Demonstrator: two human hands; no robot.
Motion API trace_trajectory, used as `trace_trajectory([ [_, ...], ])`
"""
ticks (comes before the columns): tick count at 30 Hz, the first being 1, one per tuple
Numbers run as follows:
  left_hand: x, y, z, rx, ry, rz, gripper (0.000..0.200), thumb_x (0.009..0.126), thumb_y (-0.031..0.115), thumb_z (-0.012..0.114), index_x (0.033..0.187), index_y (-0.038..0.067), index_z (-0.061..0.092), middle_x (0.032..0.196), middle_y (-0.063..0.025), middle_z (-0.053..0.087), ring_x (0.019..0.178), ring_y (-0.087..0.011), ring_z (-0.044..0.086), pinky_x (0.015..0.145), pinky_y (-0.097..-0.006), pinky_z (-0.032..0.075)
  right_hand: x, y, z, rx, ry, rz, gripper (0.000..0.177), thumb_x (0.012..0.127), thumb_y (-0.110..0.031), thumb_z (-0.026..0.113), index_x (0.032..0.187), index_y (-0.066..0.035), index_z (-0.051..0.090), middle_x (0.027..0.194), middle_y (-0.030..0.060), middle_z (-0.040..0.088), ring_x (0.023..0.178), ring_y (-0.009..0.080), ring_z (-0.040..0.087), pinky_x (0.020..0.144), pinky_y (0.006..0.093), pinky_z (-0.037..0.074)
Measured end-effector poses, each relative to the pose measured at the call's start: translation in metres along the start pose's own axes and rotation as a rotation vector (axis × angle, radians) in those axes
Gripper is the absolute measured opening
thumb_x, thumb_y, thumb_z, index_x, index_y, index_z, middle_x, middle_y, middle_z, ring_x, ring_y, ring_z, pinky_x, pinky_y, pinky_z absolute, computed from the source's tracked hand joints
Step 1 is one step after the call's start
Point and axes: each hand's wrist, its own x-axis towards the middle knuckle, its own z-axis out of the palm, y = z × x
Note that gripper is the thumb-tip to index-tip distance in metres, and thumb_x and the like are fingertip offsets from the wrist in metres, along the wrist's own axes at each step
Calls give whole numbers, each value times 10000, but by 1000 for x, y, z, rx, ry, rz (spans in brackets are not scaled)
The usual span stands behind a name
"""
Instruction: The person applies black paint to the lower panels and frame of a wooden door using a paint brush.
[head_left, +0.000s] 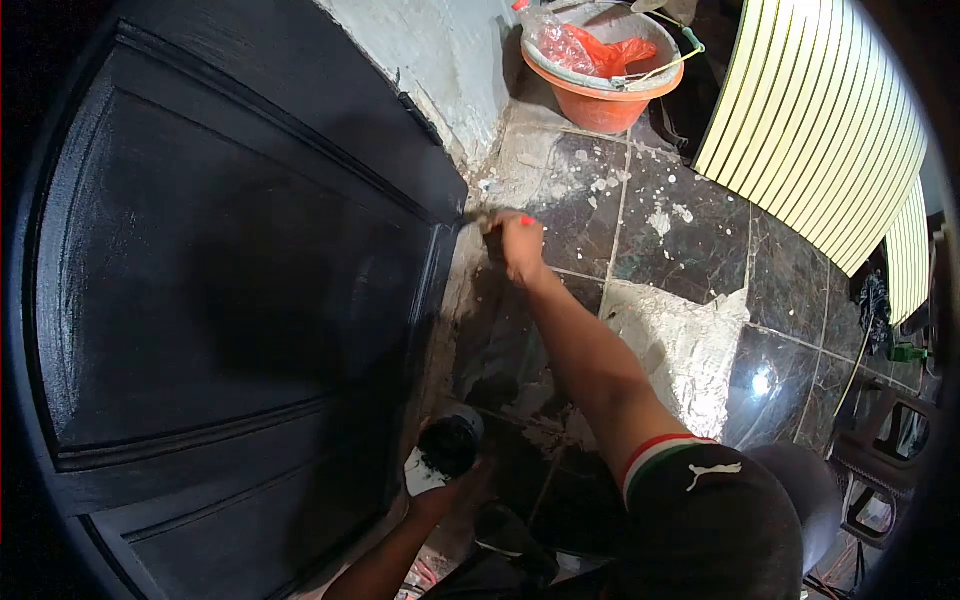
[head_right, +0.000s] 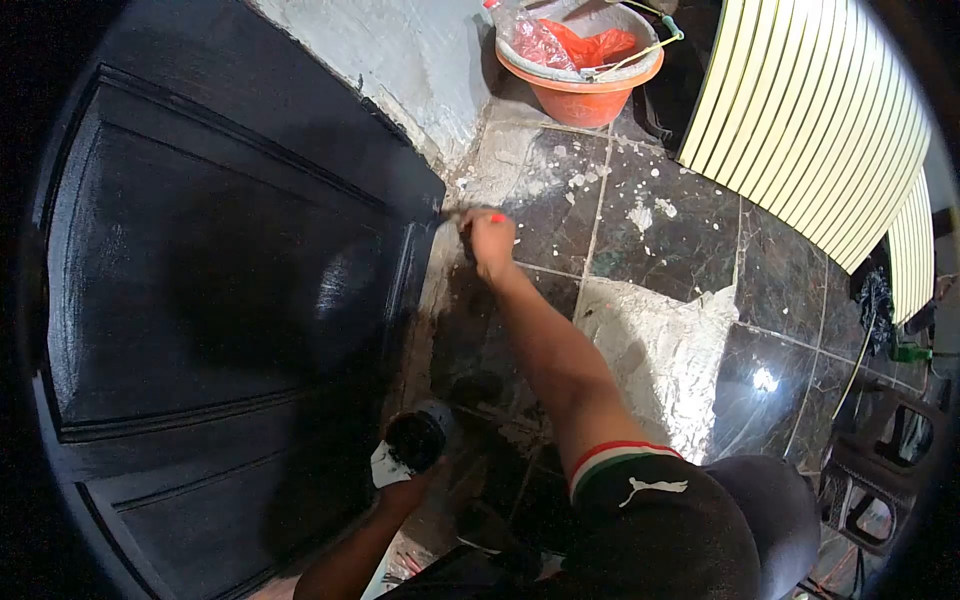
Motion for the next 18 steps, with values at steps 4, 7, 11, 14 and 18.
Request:
trace_trajectory([
  [4, -1, -7, 2, -208, -45, -134, 959, 769, 251, 937, 1521, -21, 406, 1444, -201, 567, 1345, -341, 562, 1136, -439, 442, 32, -12, 10, 403, 310, 361, 184, 882, -36, 577, 757, -7, 707, 801, 62, 687, 798, 175, 653, 712, 303, 490],
  [7, 2, -5, 2, -95, -10, -73, 963, 766, 261, 940, 1519, -22, 411, 1427, -202, 580, 1337, -337, 570, 1136, -440, 442, -6, 2, 21, 178, 295, 249, 245, 874, -117, 596, 677, -19, 703, 744, 63, 690, 626, 169, 589, 574, 325, 427],
  [11, 7, 16, -2, -317, 4, -157, 960, 759, 250, 940, 1518, -21, 417, 1412, -209, 595, 1312, -341, 589, 1130, -446, 448, -28, 42, 7, -35, 324, 385, 200, 836, -108, 667, 674, -2, 718, 716, 60, 686, 605, 178, 587, 602, 327, 454],
  [14, 4, 0, 0, -37, 5, -23, 961, 749, 235, 940, 1517, -21, 421, 1399, -205, 610, 1297, -335, 602, 1124, -438, 454, -12, 6, 9, 99, 452, 273, 171, 853, -95, 671, 773, 35, 748, 745, 45, 695, 660, 136, 594, 617, 325, 466],
  [18, 5, 1, -1, -63, -76, -57, 944, 745, 215, 936, 1508, -22, 433, 1387, -197, 622, 1291, -328, 607, 1120, -424, 457, -11, 10, 28, 87, 465, 221, 188, 885, -102, 656, 813, 34, 764, 782, 36, 707, 675, 125, 593, 634, 314, 470],
])
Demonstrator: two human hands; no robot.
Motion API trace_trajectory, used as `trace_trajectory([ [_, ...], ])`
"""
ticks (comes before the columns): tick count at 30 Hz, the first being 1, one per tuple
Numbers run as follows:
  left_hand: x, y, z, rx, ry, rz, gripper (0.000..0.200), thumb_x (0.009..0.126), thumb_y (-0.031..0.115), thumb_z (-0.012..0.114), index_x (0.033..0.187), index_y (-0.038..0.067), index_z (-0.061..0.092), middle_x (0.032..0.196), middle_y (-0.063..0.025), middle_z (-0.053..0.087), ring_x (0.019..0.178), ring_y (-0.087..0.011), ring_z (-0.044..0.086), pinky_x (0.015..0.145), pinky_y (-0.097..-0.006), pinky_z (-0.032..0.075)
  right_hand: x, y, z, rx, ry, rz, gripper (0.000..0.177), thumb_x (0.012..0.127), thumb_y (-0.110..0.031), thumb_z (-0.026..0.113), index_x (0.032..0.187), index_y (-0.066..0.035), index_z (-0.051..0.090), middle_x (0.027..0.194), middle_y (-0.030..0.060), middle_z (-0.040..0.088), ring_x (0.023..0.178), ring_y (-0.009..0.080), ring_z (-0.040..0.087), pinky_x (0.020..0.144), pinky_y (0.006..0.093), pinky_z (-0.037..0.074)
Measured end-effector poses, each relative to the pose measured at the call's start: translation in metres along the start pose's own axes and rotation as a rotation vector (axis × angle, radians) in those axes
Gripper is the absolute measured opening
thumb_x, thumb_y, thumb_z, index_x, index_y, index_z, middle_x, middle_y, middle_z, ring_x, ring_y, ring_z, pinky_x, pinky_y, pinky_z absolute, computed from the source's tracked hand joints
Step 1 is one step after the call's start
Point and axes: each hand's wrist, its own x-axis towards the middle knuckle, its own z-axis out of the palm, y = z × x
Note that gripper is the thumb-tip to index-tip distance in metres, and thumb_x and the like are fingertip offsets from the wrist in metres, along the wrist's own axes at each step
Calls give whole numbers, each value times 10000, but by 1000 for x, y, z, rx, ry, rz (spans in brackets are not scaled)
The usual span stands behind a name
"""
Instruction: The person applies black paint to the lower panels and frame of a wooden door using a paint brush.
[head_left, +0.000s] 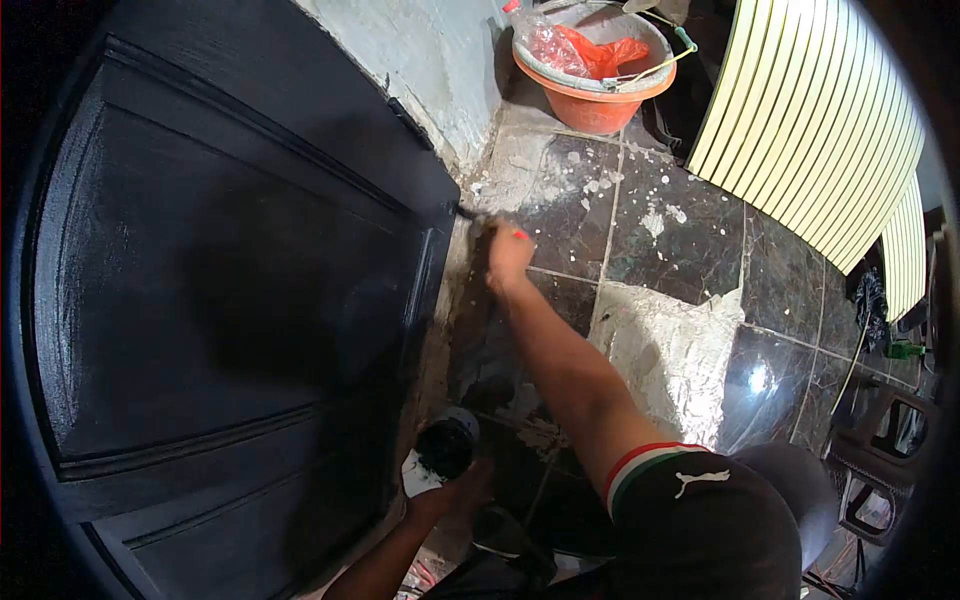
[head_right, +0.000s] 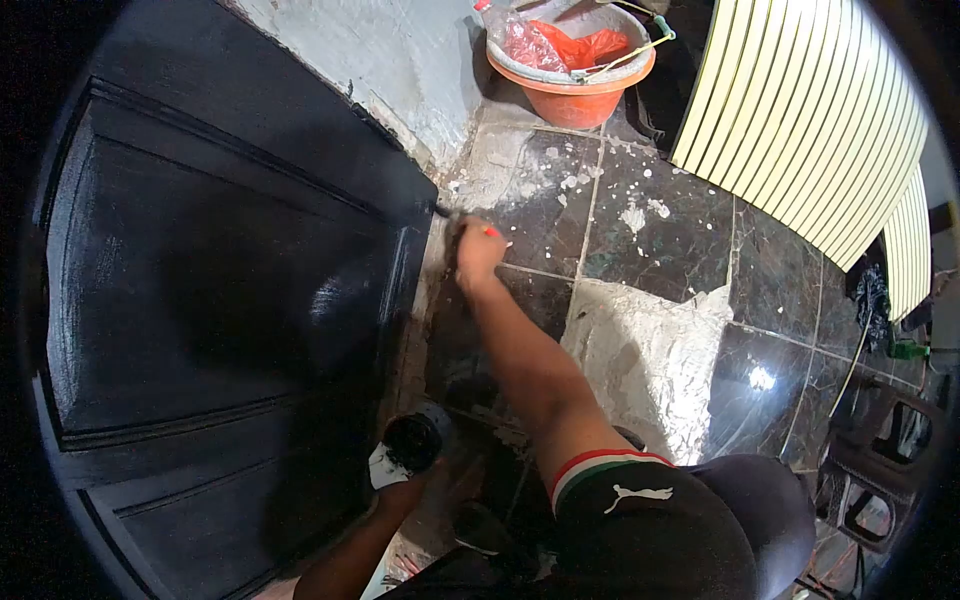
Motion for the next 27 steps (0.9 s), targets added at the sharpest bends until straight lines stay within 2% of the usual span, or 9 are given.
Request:
trace_trajectory([
  [2, -1, -1, -1, -52, 15, -29, 924, 746, 207, 933, 1498, -21, 446, 1381, -194, 628, 1285, -328, 612, 1115, -423, 460, -6, 46, -1, -134, 18, -93, 197, 849, -106, 684, 733, 49, 726, 700, 47, 674, 680, 150, 620, 640, 342, 487],
  [5, -2, -5, 3, -95, 103, -32, 908, 750, 206, 931, 1490, -17, 453, 1385, -194, 626, 1286, -333, 611, 1113, -429, 462, -15, 28, -20, -81, -45, 86, 176, 842, -93, 678, 718, 26, 715, 692, 71, 689, 660, 169, 648, 621, 353, 499],
  [6, -2, -3, 3, -81, 121, -17, 912, 751, 208, 931, 1492, -17, 450, 1389, -194, 624, 1291, -335, 608, 1114, -430, 462, -22, 2, -21, 179, -98, 167, 188, 854, -88, 653, 686, -7, 682, 675, 91, 676, 626, 183, 648, 586, 352, 494],
  [8, -5, -5, 5, -95, 105, -45, 932, 751, 215, 932, 1505, -14, 434, 1397, -194, 619, 1303, -339, 602, 1116, -434, 461, -5, -8, -13, 276, -32, 163, 227, 886, -70, 601, 674, -5, 649, 669, 110, 665, 613, 199, 648, 545, 340, 472],
  [15, 2, 3, 0, -79, 124, -30, 936, 750, 219, 935, 1510, -5, 437, 1406, -201, 610, 1293, -352, 609, 1091, -442, 481, -21, -8, -17, 62, -219, 188, 175, 918, -78, 576, 835, 36, 679, 807, 137, 701, 739, 212, 663, 703, 333, 516],
  [20, -2, -10, 4, -42, 64, -48, 928, 769, 229, 925, 1516, -1, 425, 1400, -195, 613, 1336, -336, 577, 1107, -428, 468, 17, -8, -1, 267, -219, 81, 196, 904, -71, 570, 872, 46, 723, 751, 111, 682, 801, 197, 644, 793, 277, 479],
  [23, 2, -11, 5, -5, 83, -7, 925, 770, 238, 926, 1514, -4, 432, 1398, -185, 615, 1355, -322, 564, 1122, -422, 457, 0, -7, -12, -91, -389, 41, 167, 900, -63, 575, 889, 44, 704, 787, 96, 680, 779, 194, 632, 771, 273, 470],
  [24, 2, -6, 4, -118, 111, -15, 920, 767, 240, 928, 1509, -5, 441, 1399, -182, 614, 1353, -319, 565, 1123, -422, 456, 11, 7, -14, 63, -389, 146, 174, 882, -68, 581, 759, 2, 681, 789, 73, 682, 720, 161, 591, 679, 297, 445],
  [27, 0, 0, 6, -331, 132, -94, 919, 761, 238, 932, 1505, -9, 451, 1410, -178, 608, 1346, -316, 572, 1129, -423, 451, 36, 3, -13, 356, -223, 70, 179, 884, -49, 561, 767, 11, 681, 779, 95, 687, 738, 177, 618, 690, 305, 457],
])
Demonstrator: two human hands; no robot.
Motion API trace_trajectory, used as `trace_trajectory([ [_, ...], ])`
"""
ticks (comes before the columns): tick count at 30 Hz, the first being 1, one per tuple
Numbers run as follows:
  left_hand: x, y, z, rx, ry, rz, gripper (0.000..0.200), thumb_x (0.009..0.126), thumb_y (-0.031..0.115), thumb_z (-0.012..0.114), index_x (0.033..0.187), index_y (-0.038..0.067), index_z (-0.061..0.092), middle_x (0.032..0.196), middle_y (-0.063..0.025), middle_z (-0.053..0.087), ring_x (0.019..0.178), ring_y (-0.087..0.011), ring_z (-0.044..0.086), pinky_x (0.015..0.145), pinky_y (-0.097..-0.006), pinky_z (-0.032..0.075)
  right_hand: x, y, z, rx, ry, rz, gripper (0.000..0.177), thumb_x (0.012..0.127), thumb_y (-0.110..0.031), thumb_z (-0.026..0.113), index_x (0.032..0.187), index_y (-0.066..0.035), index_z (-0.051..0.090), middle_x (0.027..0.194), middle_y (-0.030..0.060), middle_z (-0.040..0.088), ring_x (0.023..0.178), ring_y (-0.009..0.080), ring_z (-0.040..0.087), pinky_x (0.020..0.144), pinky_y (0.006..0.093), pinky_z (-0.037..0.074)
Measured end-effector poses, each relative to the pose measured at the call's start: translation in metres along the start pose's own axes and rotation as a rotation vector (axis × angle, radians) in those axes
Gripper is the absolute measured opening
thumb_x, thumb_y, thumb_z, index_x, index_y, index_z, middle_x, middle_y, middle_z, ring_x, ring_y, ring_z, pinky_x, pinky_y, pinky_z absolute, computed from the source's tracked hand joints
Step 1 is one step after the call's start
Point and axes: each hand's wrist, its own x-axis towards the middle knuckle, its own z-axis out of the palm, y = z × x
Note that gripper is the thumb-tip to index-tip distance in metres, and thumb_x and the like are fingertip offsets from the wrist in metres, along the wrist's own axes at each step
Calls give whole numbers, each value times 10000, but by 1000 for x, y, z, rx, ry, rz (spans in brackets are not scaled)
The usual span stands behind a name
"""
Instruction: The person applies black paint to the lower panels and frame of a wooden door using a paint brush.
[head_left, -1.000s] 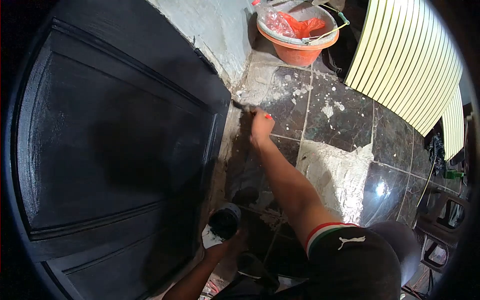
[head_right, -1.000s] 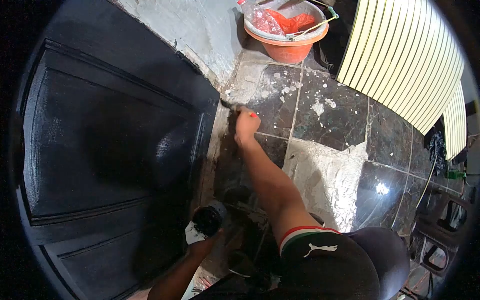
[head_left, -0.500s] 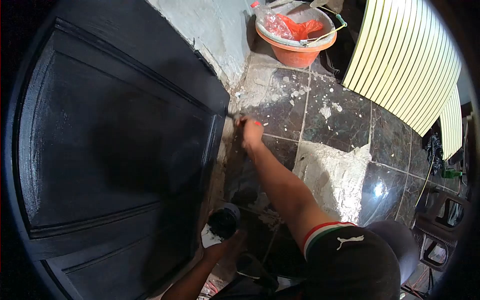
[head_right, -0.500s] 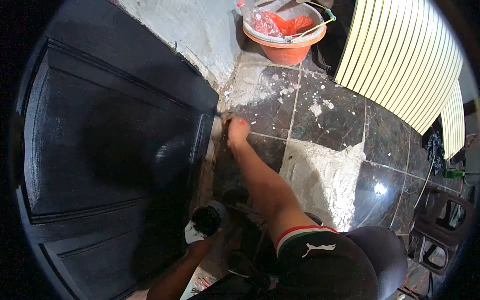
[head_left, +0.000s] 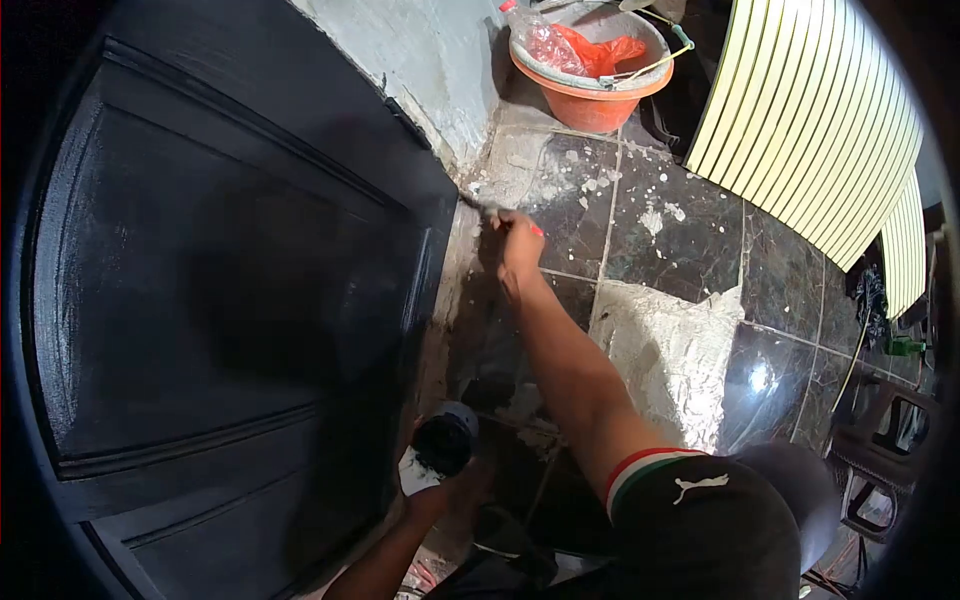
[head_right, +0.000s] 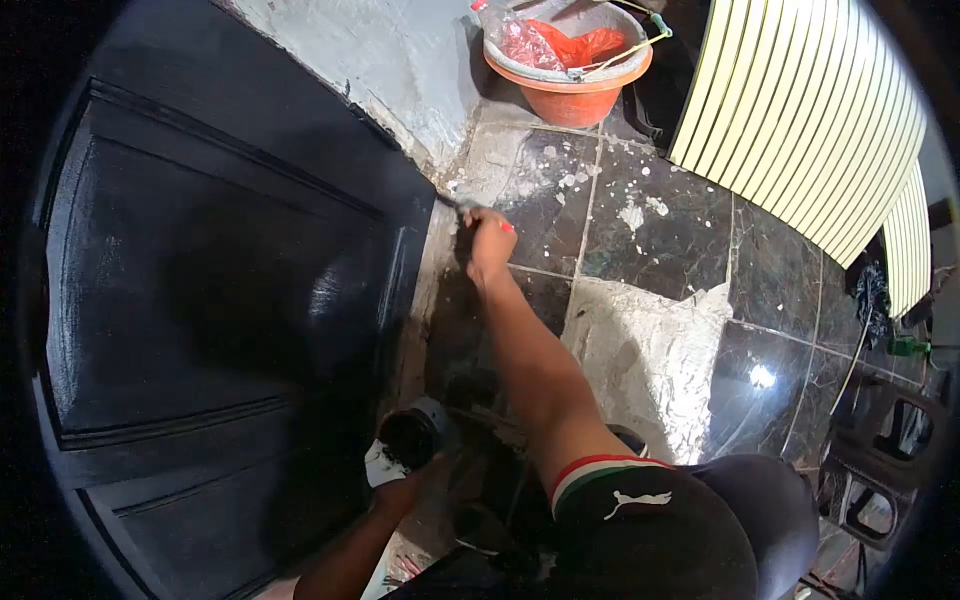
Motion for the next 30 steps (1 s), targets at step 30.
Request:
trace_trajectory([
  [30, 2, 6, -9, 248, -66, 39, 900, 779, 245, 927, 1489, -36, 450, 1416, -228, 592, 1319, -352, 586, 1129, -441, 449, -23, 16, -1, -44, -81, 118, 94, 892, -49, 623, 862, -23, 708, 811, 76, 689, 789, 178, 653, 723, 284, 511],
])
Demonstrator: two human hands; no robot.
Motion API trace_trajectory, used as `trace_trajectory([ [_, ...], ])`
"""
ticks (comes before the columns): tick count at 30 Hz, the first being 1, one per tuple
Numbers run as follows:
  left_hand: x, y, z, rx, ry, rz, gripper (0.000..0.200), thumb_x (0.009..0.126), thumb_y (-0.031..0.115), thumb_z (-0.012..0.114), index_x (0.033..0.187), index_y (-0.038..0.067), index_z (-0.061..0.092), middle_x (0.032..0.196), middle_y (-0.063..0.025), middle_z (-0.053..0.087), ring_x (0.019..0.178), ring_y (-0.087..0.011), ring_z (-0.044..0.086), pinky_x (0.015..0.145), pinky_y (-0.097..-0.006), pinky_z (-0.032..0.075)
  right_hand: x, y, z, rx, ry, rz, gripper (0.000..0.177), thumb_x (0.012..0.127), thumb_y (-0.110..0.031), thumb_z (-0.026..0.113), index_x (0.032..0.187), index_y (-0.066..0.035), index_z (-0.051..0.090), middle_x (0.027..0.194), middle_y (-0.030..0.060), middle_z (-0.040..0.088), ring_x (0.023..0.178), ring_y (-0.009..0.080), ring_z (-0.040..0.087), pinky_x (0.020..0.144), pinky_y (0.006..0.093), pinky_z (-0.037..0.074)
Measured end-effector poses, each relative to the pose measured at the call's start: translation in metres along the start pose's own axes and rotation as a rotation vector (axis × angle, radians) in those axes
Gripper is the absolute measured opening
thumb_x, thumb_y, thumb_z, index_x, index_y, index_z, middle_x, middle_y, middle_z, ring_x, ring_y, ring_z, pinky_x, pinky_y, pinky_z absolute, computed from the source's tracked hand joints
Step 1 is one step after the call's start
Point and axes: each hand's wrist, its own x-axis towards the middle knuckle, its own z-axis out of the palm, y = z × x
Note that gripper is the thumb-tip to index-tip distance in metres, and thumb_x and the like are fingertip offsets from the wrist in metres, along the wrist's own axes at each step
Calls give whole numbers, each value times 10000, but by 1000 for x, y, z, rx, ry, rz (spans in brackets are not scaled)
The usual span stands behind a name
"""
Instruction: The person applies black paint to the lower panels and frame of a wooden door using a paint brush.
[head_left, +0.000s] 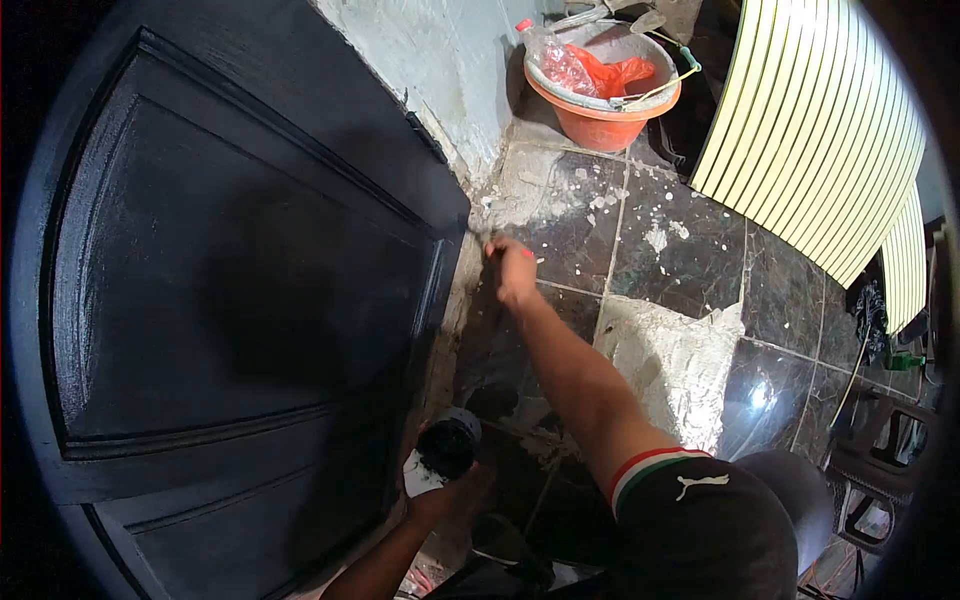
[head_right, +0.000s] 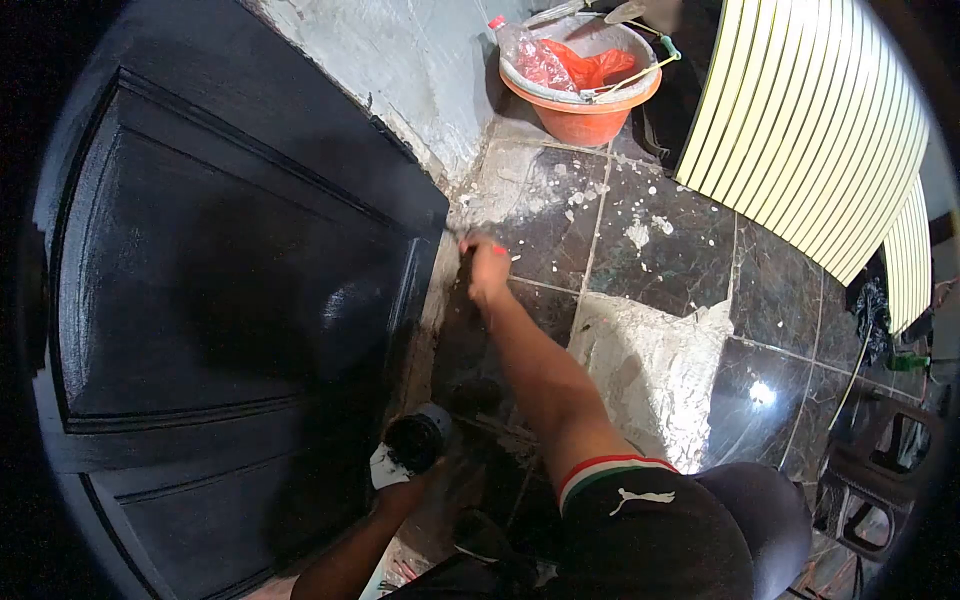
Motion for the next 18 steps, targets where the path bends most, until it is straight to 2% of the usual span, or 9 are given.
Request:
trace_trajectory([
  [1, 2, 0, -3, 31, -29, 0, 901, 780, 252, 927, 1489, -36, 452, 1414, -229, 594, 1314, -355, 590, 1125, -440, 453, -3, 22, -15, -137, -73, -87, 135, 846, -58, 622, 749, -44, 715, 749, 64, 691, 709, 163, 641, 650, 316, 494],
  [4, 1, 8, 1, -38, 61, 41, 919, 774, 254, 933, 1505, -18, 446, 1422, -223, 591, 1315, -342, 591, 1125, -443, 456, -46, 13, -17, -679, -68, 79, 214, 853, -109, 611, 671, -34, 694, 673, 72, 670, 639, 167, 634, 588, 336, 473],
  [5, 1, 9, 1, -103, 53, 31, 926, 772, 251, 935, 1509, -14, 442, 1421, -223, 591, 1315, -342, 591, 1125, -443, 455, -47, -1, -15, -763, -206, 154, 231, 852, -113, 603, 659, -24, 691, 655, 86, 669, 619, 177, 638, 563, 356, 476],
  [8, 0, 10, 1, -176, 32, 9, 947, 764, 241, 941, 1521, -5, 427, 1417, -221, 591, 1317, -342, 588, 1131, -439, 450, 4, 4, -17, -715, -177, 16, 179, 883, -49, 567, 763, 2, 689, 659, 102, 667, 594, 211, 650, 542, 342, 508],
  [10, 1, 10, -3, -57, 24, 20, 964, 759, 233, 945, 1528, -2, 413, 1409, -220, 592, 1321, -343, 582, 1139, -435, 442, 29, -16, 7, -323, -49, 21, 201, 880, -60, 585, 733, 0, 707, 726, 114, 699, 641, 211, 661, 607, 336, 507],
  [13, -1, 9, 0, -301, -18, -55, 961, 756, 225, 947, 1519, 2, 408, 1397, -221, 595, 1325, -344, 577, 1134, -432, 446, 56, -43, 38, 269, 118, 43, 212, 932, -72, 556, 814, 13, 710, 794, 123, 702, 701, 205, 661, 623, 323, 489],
  [16, -1, 13, 1, -322, 14, -59, 949, 753, 205, 946, 1511, 10, 410, 1402, -209, 589, 1328, -331, 572, 1134, -434, 444, 39, -39, 43, 368, 228, 119, 177, 939, -53, 555, 847, 14, 689, 824, 124, 691, 761, 194, 658, 646, 316, 496],
  [17, -1, 13, 1, -303, 30, -52, 944, 752, 197, 946, 1508, 12, 411, 1406, -204, 586, 1329, -326, 570, 1134, -436, 444, 31, -22, 22, 88, 74, 117, 123, 891, 6, 567, 870, 13, 688, 855, 132, 696, 802, 208, 663, 735, 300, 518],
  [18, -1, 11, 3, -274, 45, -44, 941, 752, 188, 944, 1507, 13, 412, 1411, -199, 582, 1329, -321, 570, 1132, -438, 445, 18, -4, 7, 45, -1, 114, 138, 887, -21, 562, 849, 1, 693, 821, 123, 690, 770, 202, 655, 709, 309, 509],
])
